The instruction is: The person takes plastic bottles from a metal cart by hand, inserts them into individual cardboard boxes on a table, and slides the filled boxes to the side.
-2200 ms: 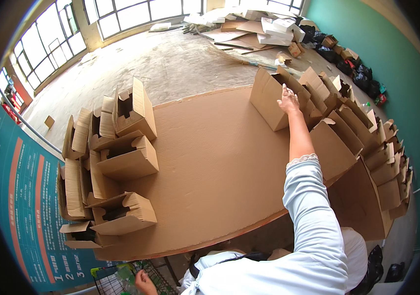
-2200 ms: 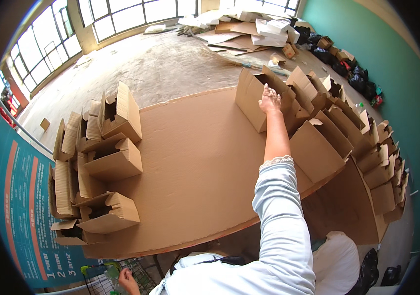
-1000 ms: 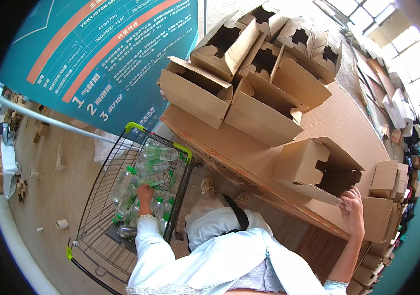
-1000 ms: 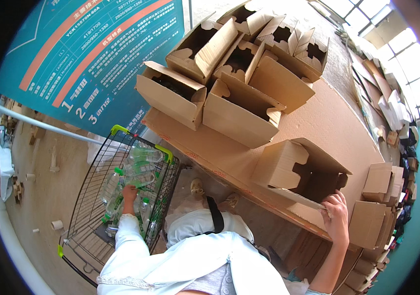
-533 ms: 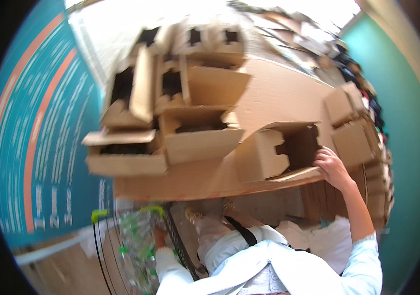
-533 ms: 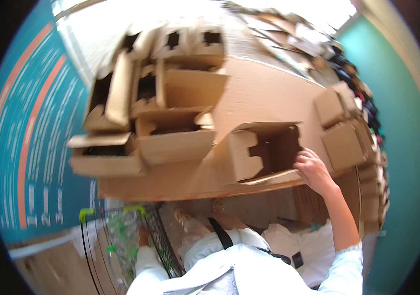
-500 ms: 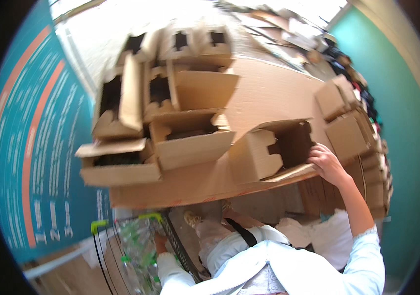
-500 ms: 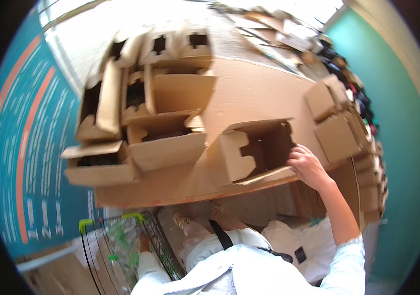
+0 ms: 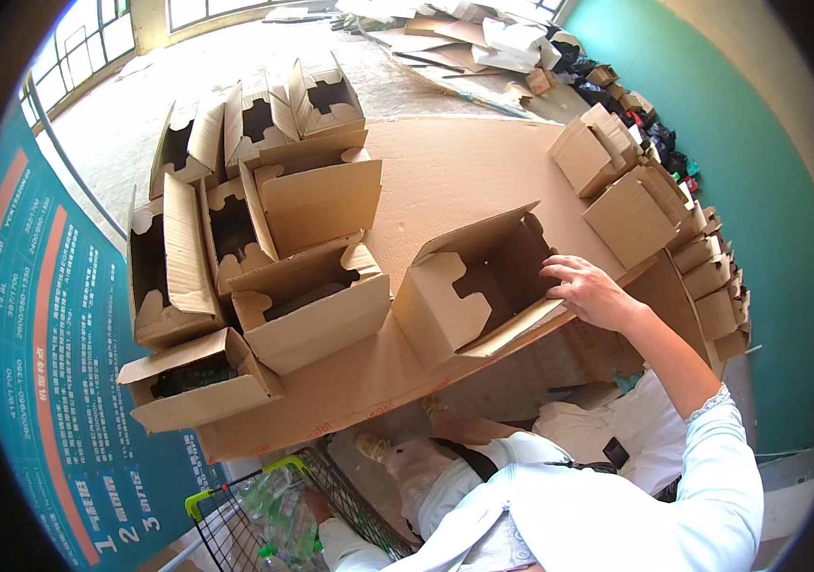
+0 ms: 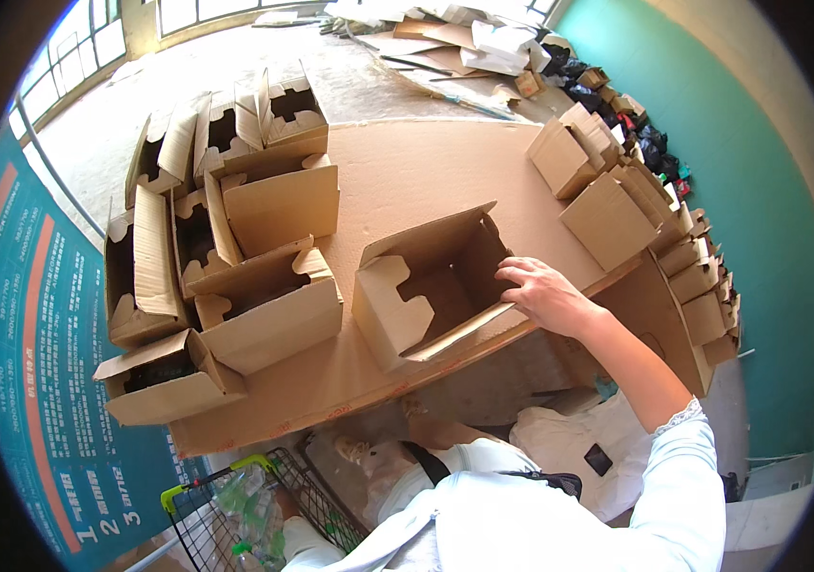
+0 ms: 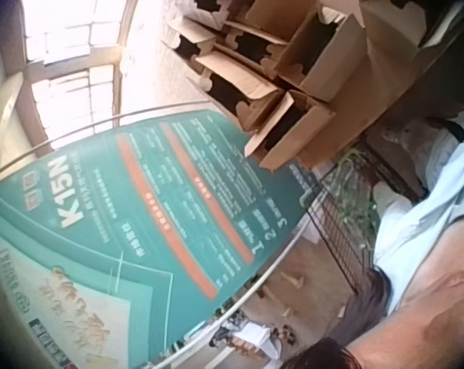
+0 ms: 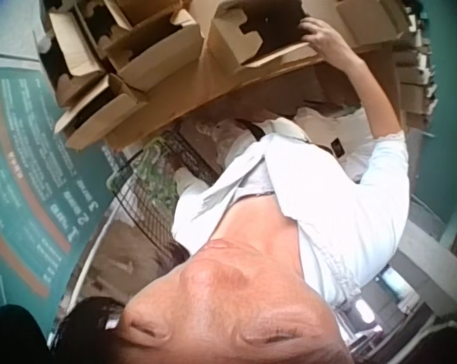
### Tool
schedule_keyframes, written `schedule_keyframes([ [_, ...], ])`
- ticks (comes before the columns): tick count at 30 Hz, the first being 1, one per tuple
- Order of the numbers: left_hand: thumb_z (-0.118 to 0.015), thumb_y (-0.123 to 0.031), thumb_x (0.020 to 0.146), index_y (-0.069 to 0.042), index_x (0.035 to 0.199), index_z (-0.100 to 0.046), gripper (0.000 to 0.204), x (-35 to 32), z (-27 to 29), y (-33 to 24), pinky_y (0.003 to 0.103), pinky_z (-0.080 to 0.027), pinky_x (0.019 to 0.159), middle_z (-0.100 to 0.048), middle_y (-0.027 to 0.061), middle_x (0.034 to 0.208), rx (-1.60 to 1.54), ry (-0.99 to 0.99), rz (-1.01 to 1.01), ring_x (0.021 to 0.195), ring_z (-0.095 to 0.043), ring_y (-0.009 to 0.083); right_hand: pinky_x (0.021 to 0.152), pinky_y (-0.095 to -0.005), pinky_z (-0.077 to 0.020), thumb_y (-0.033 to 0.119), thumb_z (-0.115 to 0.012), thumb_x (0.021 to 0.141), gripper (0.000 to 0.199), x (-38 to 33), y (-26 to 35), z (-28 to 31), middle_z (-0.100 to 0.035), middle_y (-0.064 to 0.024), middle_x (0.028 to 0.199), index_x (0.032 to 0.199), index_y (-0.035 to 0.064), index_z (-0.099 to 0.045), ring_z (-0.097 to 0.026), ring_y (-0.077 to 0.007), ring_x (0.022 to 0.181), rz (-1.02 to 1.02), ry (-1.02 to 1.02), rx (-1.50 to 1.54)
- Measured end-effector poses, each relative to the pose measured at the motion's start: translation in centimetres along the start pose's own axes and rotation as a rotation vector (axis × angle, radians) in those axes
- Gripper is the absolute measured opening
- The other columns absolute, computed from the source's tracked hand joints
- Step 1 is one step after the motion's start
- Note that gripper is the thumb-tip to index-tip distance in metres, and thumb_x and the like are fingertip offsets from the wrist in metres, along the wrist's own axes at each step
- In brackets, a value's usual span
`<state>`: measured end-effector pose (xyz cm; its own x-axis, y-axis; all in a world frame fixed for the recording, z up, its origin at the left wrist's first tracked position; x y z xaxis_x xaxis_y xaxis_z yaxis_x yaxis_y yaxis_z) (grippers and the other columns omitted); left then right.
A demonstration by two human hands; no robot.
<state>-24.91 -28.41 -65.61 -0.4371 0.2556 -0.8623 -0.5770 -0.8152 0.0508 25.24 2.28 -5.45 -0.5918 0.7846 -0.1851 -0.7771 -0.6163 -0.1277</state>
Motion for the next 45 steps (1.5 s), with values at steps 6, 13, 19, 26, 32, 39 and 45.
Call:
schedule_keyframes([
  [6, -0.066, -0.038, 0.09, -0.001, 0.137, -0.049, 0.062, -1.6, 0.1, 4.3, 0.055, -0.046, 0.098, -0.066, 0.0198, 0.114, -0.434, 0.043, 0.085, 0.107, -0.062, 0.0369, 0.108, -0.0437, -0.0409, 0.007, -0.07, 0.078, 0.019, 0.3, -1.5, -0.2, -0.057, -0.0117, 0.129, 0.096, 0.0068, -0.073, -0.046, -0.0297, 0.13, 0.074, -0.015, 0.057],
  [13, -0.072, -0.027, 0.084, -0.001, 0.132, -0.054, 0.057, -12.6, 6.4, 15.1, 0.044, -0.052, 0.081, -0.063, 0.0136, 0.116, -0.816, -0.539, 0.019, 0.098, -0.062, 0.0285, 0.108, -0.045, -0.0405, 0.02, -0.075, 0.079, 0.025, 0.4, -4.0, -0.5, -0.055, -0.0136, 0.131, 0.101, 0.008, -0.072, -0.046, -0.0306, 0.131, 0.218, -0.155, 0.203],
  [19, -0.075, -0.028, 0.083, -0.002, 0.136, -0.052, 0.063, -36.4, 17.4, 9.9, 0.045, -0.049, 0.091, -0.056, 0.0136, 0.13, -1.723, -1.239, -0.489, 0.112, -0.057, 0.0279, 0.101, -0.0427, -0.0442, 0.022, -0.076, 0.08, 0.022, 1.3, -6.7, -2.0, -0.056, -0.0123, 0.12, 0.095, 0.0067, -0.071, -0.05, -0.0282, 0.122, 0.349, -0.275, 0.35],
  [26, -0.067, -0.05, 0.08, -0.002, 0.145, -0.031, 0.088, -56.0, 29.1, -21.4, 0.06, -0.038, 0.108, -0.048, 0.0246, 0.136, -1.33, -0.969, -1.543, 0.127, -0.048, 0.0442, 0.092, -0.0429, -0.0468, 0.023, -0.079, 0.075, 0.022, 1.5, -7.0, -3.0, -0.056, -0.0089, 0.104, 0.085, 0.0061, -0.07, -0.054, -0.0275, 0.108, 0.411, -0.347, 0.47],
  [32, -0.087, -0.022, 0.062, -0.002, 0.118, -0.052, 0.069, -61.3, 28.4, -45.0, 0.033, -0.054, 0.077, -0.069, 0.0125, 0.097, -0.252, -0.528, -1.641, 0.085, -0.068, 0.0203, 0.093, -0.0441, -0.0451, 0.024, -0.079, 0.073, 0.02, -0.7, -7.8, -3.8, -0.054, -0.0081, 0.1, 0.079, 0.007, -0.069, -0.054, -0.0287, 0.108, 0.256, -0.436, 0.584],
  [39, -0.086, -0.035, 0.058, -0.005, 0.113, -0.067, 0.065, -46.8, 20.5, -51.9, 0.041, -0.054, 0.086, -0.069, 0.018, 0.107, 0.858, 0.03, -1.174, 0.099, -0.066, 0.0336, 0.098, -0.047, -0.0436, 0.014, -0.074, 0.07, 0.013, -2.1, -5.5, -4.0, -0.053, -0.0105, 0.103, 0.071, 0.0038, -0.066, -0.05, -0.0298, 0.115, 0.295, -0.564, 0.666],
  [45, -0.074, -0.019, 0.075, -0.012, 0.105, -0.072, 0.031, -44.8, 17.3, -55.7, 0.042, -0.055, 0.086, -0.071, 0.0161, 0.106, 1.094, -0.382, -1.151, 0.103, -0.067, 0.0325, 0.098, -0.0486, -0.0446, 0.007, -0.07, 0.068, 0.006, -2.4, -6.3, -4.5, -0.054, -0.0128, 0.108, 0.068, 0.0028, -0.065, -0.049, -0.0316, 0.123, 0.261, -0.548, 0.668],
])
Point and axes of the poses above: each hand's wrist, its own x-axis towards the middle knuckle, its own z-axis out of the back of the hand, y = z × x, the point moved 3 cm from there along x, towards the middle knuckle
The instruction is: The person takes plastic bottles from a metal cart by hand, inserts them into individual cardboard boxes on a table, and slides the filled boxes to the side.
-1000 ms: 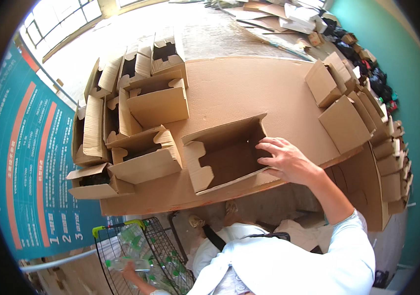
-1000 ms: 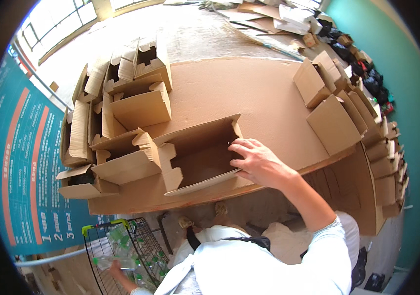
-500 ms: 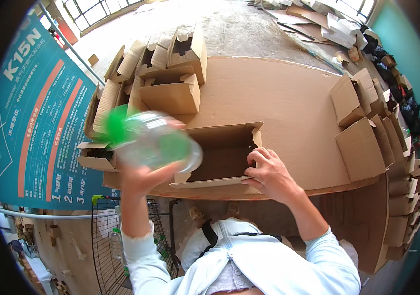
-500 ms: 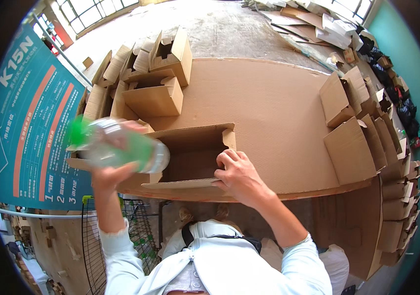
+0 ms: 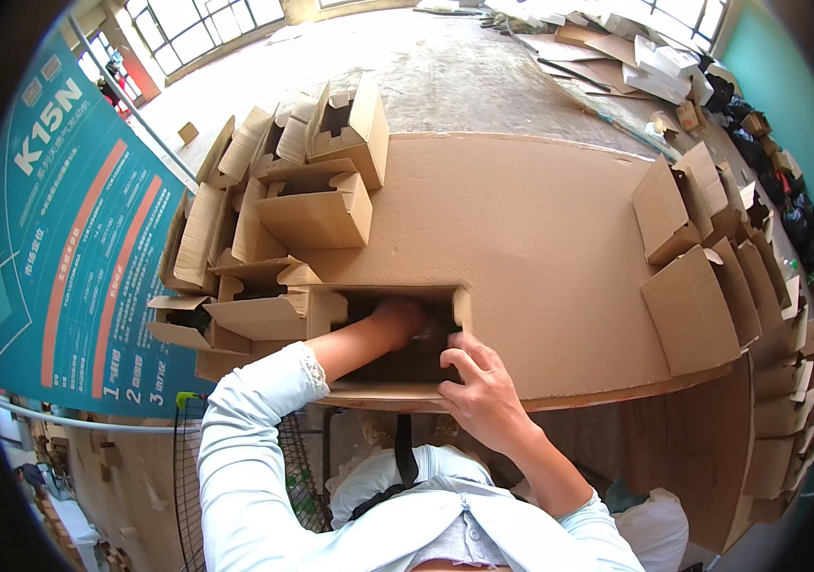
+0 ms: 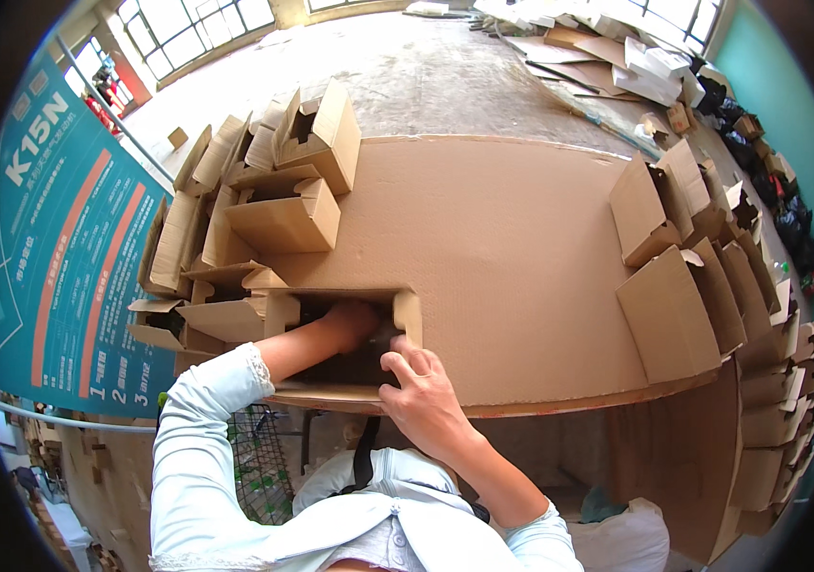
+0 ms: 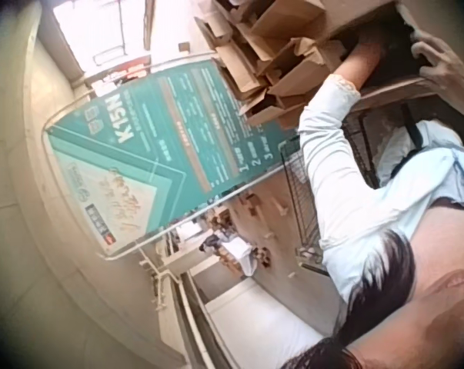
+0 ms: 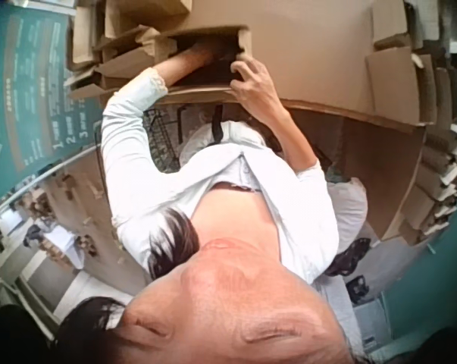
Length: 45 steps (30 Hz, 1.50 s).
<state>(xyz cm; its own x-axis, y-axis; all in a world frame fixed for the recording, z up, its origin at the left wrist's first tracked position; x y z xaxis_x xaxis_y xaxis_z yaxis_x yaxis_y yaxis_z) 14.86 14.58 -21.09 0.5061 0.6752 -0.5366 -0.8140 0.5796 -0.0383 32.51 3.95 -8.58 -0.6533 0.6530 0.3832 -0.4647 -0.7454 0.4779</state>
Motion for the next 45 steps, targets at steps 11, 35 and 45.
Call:
schedule_keyframes([
  [11, -0.065, -0.017, 0.09, 0.0, 0.099, -0.064, 0.02, -23.2, 9.9, 1.9, 0.038, -0.053, 0.078, -0.066, 0.016, 0.088, -0.734, -0.804, -0.071, 0.087, -0.067, 0.0288, 0.094, -0.0463, -0.05, 0.003, -0.076, 0.068, 0.009, 2.1, -0.8, 0.0, -0.059, -0.0088, 0.109, 0.074, 0.005, -0.069, -0.051, -0.0349, 0.124, -0.082, 0.006, -0.008],
  [35, -0.064, -0.008, 0.082, -0.014, 0.113, -0.066, 0.032, -32.4, -56.6, 19.5, 0.058, -0.023, 0.115, -0.061, 0.0054, 0.12, -0.669, -0.13, 1.219, 0.125, -0.049, 0.0269, 0.101, -0.0431, -0.043, -0.006, -0.073, 0.064, 0.015, 5.3, 3.3, -2.1, -0.063, -0.0136, 0.105, 0.078, -0.006, -0.065, -0.054, -0.0359, 0.122, -0.482, 0.233, -0.279],
  [45, -0.07, -0.021, 0.082, -0.015, 0.118, -0.061, 0.038, -31.2, -62.0, 17.8, 0.046, -0.036, 0.1, -0.061, 0.0068, 0.118, -0.42, -0.103, 1.292, 0.116, -0.054, 0.0232, 0.1, -0.0429, -0.045, -0.006, -0.076, 0.064, 0.016, 6.8, 3.8, -2.5, -0.064, -0.0118, 0.102, 0.075, -0.0041, -0.065, -0.054, -0.0349, 0.122, -0.453, 0.202, -0.315],
])
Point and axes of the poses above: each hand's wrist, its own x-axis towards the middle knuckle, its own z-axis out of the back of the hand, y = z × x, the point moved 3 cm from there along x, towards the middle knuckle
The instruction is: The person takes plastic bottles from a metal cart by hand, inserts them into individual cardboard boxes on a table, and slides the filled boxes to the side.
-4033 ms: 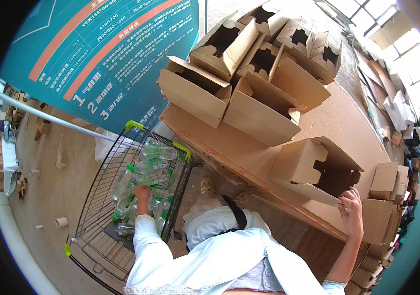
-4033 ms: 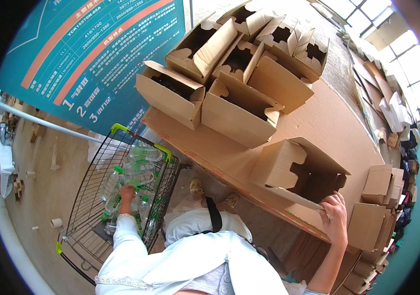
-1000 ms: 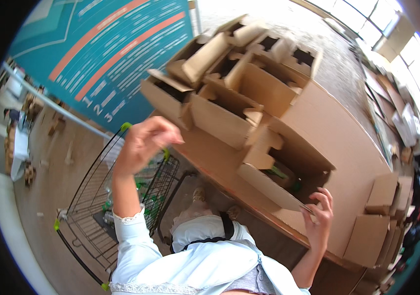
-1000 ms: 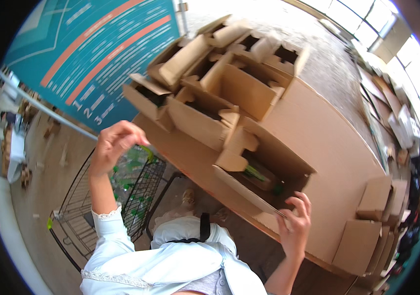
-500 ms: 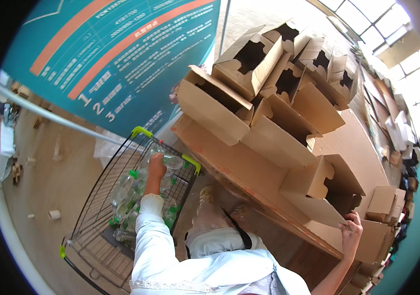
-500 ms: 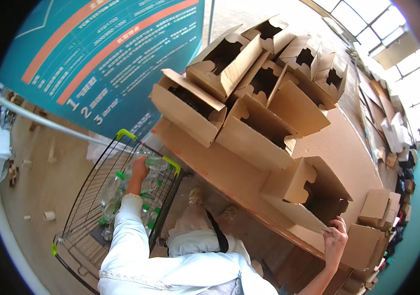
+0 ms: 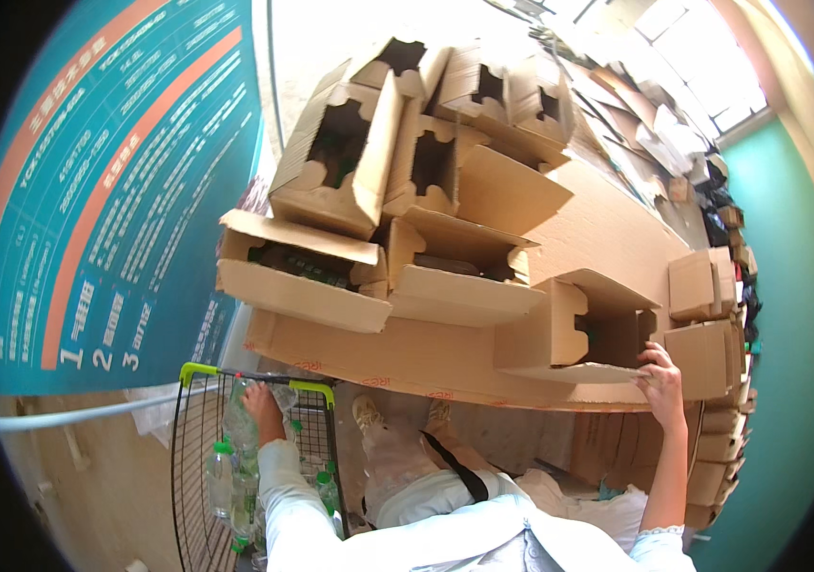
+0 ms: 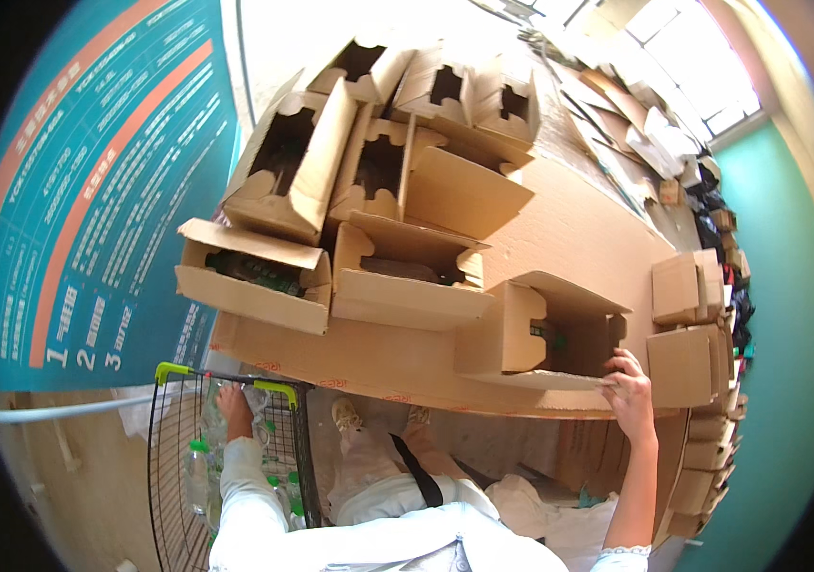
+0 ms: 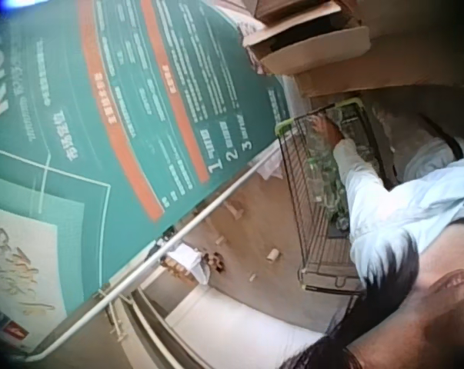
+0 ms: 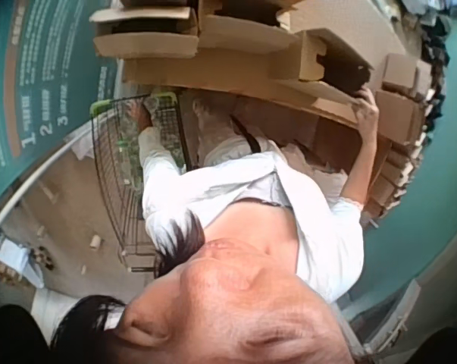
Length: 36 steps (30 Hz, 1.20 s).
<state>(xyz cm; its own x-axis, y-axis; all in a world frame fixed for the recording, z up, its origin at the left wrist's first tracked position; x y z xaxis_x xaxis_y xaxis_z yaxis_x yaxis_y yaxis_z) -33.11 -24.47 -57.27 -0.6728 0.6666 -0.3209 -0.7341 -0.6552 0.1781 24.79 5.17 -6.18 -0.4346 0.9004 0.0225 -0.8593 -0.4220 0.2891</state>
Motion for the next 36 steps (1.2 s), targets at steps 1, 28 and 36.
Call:
schedule_keyframes([
  [1, -0.079, -0.025, 0.073, -0.012, 0.12, -0.058, 0.052, -0.5, 2.2, -0.6, 0.044, -0.041, 0.097, -0.062, 0.0084, 0.116, -0.019, 0.119, -0.024, 0.112, -0.057, 0.0247, 0.1, -0.0428, -0.045, -0.005, -0.077, 0.064, 0.016, -0.6, -0.5, -0.2, -0.064, -0.0116, 0.102, 0.075, -0.004, -0.065, -0.054, -0.0347, 0.122, -0.009, -0.007, 0.003],
  [28, -0.078, -0.048, 0.067, -0.002, 0.141, -0.038, 0.096, -18.5, 55.4, -24.3, 0.052, -0.044, 0.103, -0.053, 0.0244, 0.13, -1.954, -0.468, -0.898, 0.12, -0.054, 0.0389, 0.092, -0.043, -0.0513, 0.018, -0.08, 0.073, 0.017, -1.4, -5.9, -0.3, -0.059, -0.009, 0.106, 0.078, 0.0058, -0.07, -0.056, -0.0304, 0.114, 0.372, -0.207, 0.241],
  [36, -0.087, -0.025, 0.059, 0.004, 0.117, -0.053, 0.073, -21.7, 58.7, -45.6, 0.036, -0.054, 0.082, -0.067, 0.0212, 0.096, -0.59, 0.127, -1.256, 0.09, -0.068, 0.0287, 0.097, -0.0457, -0.0498, 0.011, -0.078, 0.072, 0.012, -3.1, -7.2, -0.6, -0.055, -0.011, 0.113, 0.077, 0.0061, -0.068, -0.05, -0.0347, 0.125, 0.355, -0.297, 0.41],
])
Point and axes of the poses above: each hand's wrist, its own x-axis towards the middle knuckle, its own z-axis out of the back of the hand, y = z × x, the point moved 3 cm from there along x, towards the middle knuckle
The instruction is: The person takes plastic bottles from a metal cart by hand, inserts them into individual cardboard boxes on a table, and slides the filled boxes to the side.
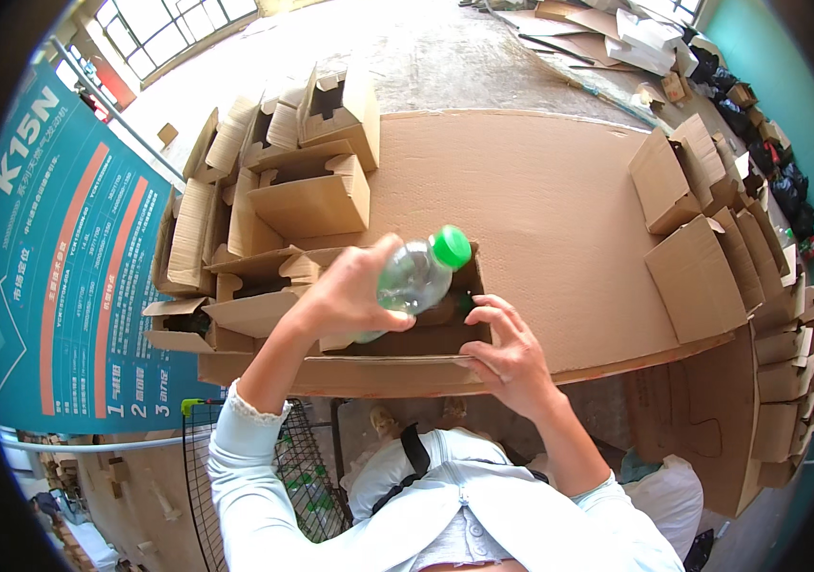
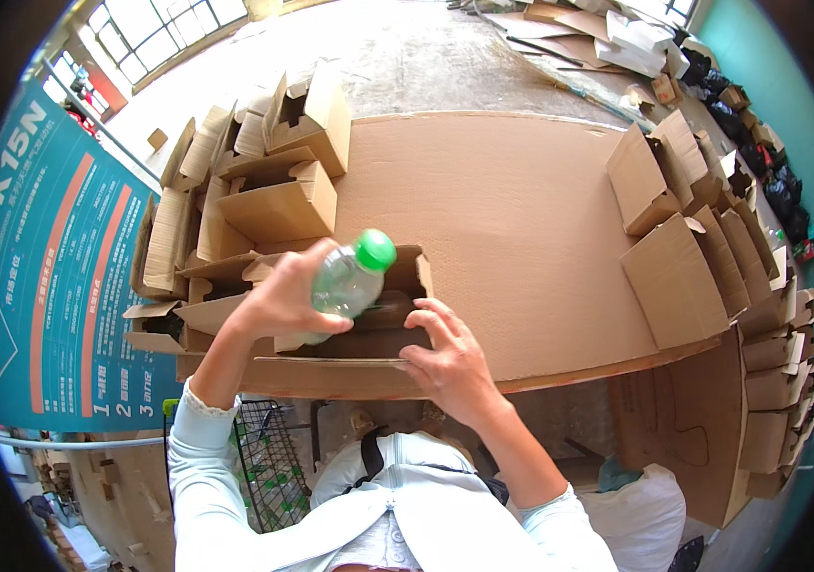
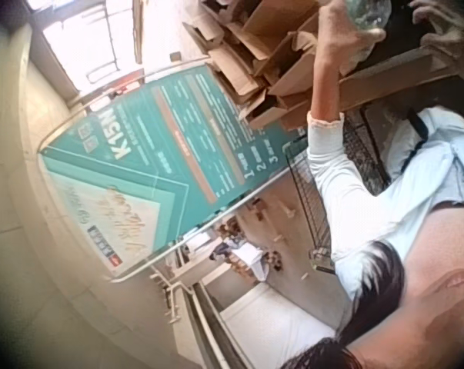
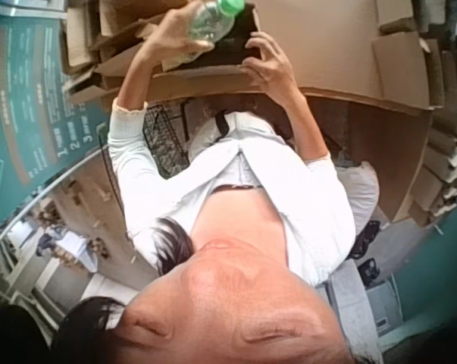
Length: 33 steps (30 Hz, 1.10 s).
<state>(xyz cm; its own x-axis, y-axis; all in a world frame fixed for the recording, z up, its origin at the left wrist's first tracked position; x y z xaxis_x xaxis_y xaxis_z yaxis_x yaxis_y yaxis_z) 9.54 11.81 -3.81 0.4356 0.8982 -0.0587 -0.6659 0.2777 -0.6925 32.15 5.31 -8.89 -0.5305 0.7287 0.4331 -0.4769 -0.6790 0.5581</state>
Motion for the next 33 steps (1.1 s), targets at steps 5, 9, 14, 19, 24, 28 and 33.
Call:
schedule_keyframes([
  [5, -0.086, -0.029, 0.058, 0.005, 0.126, -0.053, 0.083, 1.9, -5.7, 5.5, 0.042, -0.052, 0.088, -0.067, 0.0273, 0.105, 0.273, 0.497, 0.165, 0.1, -0.065, 0.0382, 0.1, -0.0487, -0.0487, 0.011, -0.078, 0.072, 0.013, -0.4, -0.1, -0.8, -0.055, -0.0102, 0.115, 0.074, 0.0072, -0.066, -0.048, -0.0344, 0.129, 0.027, -0.013, 0.022],
  [9, -0.081, -0.029, 0.071, 0.0, 0.132, -0.052, 0.074, 2.0, -8.5, 7.3, 0.042, -0.052, 0.09, -0.067, 0.0227, 0.112, 0.272, 0.688, 0.044, 0.101, -0.064, 0.0392, 0.099, -0.0488, -0.0493, 0.011, -0.078, 0.073, 0.013, -0.1, -0.3, -0.8, -0.055, -0.0098, 0.115, 0.074, 0.0067, -0.067, -0.048, -0.0338, 0.129, 0.032, 0.019, 0.042],
  [14, -0.071, -0.022, 0.084, -0.002, 0.129, -0.058, 0.051, -0.1, -7.2, 5.6, 0.041, -0.051, 0.093, -0.067, 0.02, 0.115, 0.188, 0.638, 0.015, 0.103, -0.065, 0.0372, 0.099, -0.0463, -0.0503, 0.011, -0.077, 0.076, 0.014, -0.3, -0.8, -0.5, -0.054, -0.0107, 0.127, 0.088, 0.0087, -0.069, -0.047, -0.0345, 0.131, 0.05, 0.018, 0.037],
  [19, -0.069, -0.023, 0.087, 0.001, 0.126, -0.06, 0.046, -4.2, -0.5, 0.6, 0.038, -0.05, 0.096, -0.066, 0.021, 0.118, -0.078, 0.056, -0.097, 0.109, -0.064, 0.0364, 0.097, -0.0431, -0.052, 0.01, -0.077, 0.08, 0.052, -0.7, -1.3, -1.5, -0.057, -0.0137, 0.132, 0.128, 0.0129, -0.055, -0.054, -0.0339, 0.125, -0.127, -0.118, 0.255],
  [24, -0.073, -0.024, 0.085, 0.004, 0.123, -0.061, 0.049, -10.0, -0.8, 4.3, 0.039, -0.049, 0.096, -0.066, 0.0245, 0.117, 0.075, -0.163, 0.098, 0.11, -0.063, 0.0375, 0.091, -0.0399, -0.0541, 0.012, -0.078, 0.08, 0.062, -1.8, -2.6, -3.2, -0.067, -0.0139, 0.116, 0.135, 0.0091, -0.049, -0.065, -0.0317, 0.105, -0.304, -0.11, 0.289],
  [28, -0.077, -0.022, 0.08, 0.003, 0.126, -0.056, 0.056, -10.3, -3.6, 6.7, 0.042, -0.047, 0.096, -0.062, 0.0248, 0.119, 0.04, -0.366, 0.183, 0.115, -0.057, 0.0399, 0.102, -0.0408, -0.0453, 0.015, -0.081, 0.076, 0.07, 2.6, -1.2, -2.3, -0.057, -0.0131, 0.131, 0.137, 0.0088, -0.048, -0.054, -0.0289, 0.123, -0.157, -0.185, -0.208],
  [33, -0.082, -0.025, 0.074, -0.003, 0.143, -0.039, 0.084, -10.0, -3.8, 6.6, 0.044, -0.041, 0.106, -0.049, 0.0199, 0.137, 0.227, -0.523, 0.124, 0.129, -0.045, 0.038, 0.109, -0.0459, -0.0371, 0.025, -0.083, 0.072, 0.077, 7.3, -2.2, -1.7, -0.05, -0.0122, 0.136, 0.138, 0.0081, -0.048, -0.044, -0.0301, 0.131, 0.023, -0.009, -0.369],
])
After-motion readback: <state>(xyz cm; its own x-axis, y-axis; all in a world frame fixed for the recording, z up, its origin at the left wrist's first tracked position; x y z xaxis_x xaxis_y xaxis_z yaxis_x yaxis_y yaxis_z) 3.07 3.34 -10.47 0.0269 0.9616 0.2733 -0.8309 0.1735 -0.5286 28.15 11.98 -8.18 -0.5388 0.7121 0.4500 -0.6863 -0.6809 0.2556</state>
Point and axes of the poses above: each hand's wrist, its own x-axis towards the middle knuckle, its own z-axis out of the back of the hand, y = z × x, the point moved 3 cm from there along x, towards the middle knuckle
